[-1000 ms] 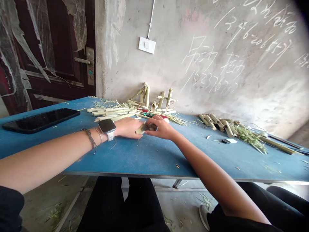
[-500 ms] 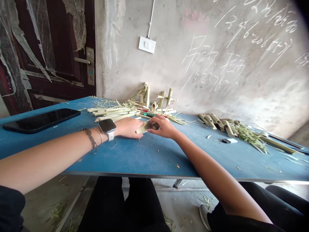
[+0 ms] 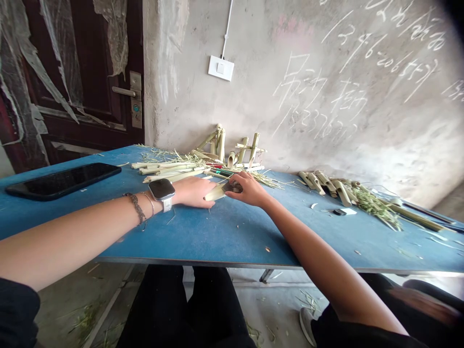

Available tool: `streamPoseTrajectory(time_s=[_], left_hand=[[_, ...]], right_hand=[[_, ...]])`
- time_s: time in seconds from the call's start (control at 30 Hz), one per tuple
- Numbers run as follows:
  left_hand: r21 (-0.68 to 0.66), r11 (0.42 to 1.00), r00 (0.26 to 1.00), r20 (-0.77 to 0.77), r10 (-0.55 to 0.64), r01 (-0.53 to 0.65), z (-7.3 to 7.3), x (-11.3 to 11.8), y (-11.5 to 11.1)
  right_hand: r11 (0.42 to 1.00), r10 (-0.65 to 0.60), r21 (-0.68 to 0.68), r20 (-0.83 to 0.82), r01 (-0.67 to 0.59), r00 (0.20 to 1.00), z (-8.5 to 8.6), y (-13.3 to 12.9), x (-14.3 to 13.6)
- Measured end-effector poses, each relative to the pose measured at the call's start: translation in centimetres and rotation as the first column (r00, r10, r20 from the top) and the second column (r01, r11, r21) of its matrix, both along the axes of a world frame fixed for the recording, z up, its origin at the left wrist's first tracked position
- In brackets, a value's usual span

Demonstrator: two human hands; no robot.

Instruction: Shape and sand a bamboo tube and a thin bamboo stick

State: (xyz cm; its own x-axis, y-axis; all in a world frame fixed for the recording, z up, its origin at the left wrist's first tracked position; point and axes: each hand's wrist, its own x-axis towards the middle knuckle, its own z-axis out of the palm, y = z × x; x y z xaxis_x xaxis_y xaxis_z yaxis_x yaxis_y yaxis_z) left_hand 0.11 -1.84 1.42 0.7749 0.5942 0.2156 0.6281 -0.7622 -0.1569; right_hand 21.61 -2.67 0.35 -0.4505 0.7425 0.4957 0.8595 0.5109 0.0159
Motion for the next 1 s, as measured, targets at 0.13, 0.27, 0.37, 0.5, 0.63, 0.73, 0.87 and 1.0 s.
streamPoseTrajectory(time_s=[0.13,0.27,0.37,0.5,0.63,0.73,0.87,1.0], left_hand=[[0.011,1.0,1.0,-0.001,-0.016,0.016,-0.3,0.0,0.3],[-0.006,1.0,1.0,0.0,0.004,-0.004,-0.4,0.0,0.4],[-0.001,1.0,1.0,-0.007,0.01,-0.01,-0.3,0.0,0.3],[0.008,1.0,1.0,-0.013,0.017,-0.017,-0.2,0.0,0.2],[-0.005,1.0,1.0,-0.017,0.019,-0.02,-0.2,0.1,0.2],[-0.009,1.0,1.0,-0.007,-0.004,0.004,-0.2,0.0,0.3],[-0.023,0.999,0.999,0.016,-0.027,0.028,-0.4,-0.1,0.5],[-0.051,0.999,1.0,0.011,0.014,-0.013,-0.4,-0.2,0.5]], right_hand=[[0.981,0.195,-0.028,0.054,-0.194,0.979,0.3,-1.0,-1.8],[0.99,0.139,-0.022,0.028,-0.139,0.99,0.2,-0.3,-1.0],[1.0,-0.019,-0.022,-0.009,0.019,1.0,-0.1,0.8,0.7],[0.998,-0.058,-0.031,-0.012,0.057,0.998,-0.4,1.1,1.3],[0.997,0.071,-0.043,0.03,-0.069,0.997,0.0,0.0,-0.2],[0.98,0.193,-0.064,0.058,-0.19,0.979,0.4,-0.8,-1.4],[0.975,0.219,-0.063,0.078,-0.214,0.973,0.4,-0.9,-1.7],[0.999,-0.02,-0.028,0.044,0.021,0.999,0.3,-0.2,-0.4]])
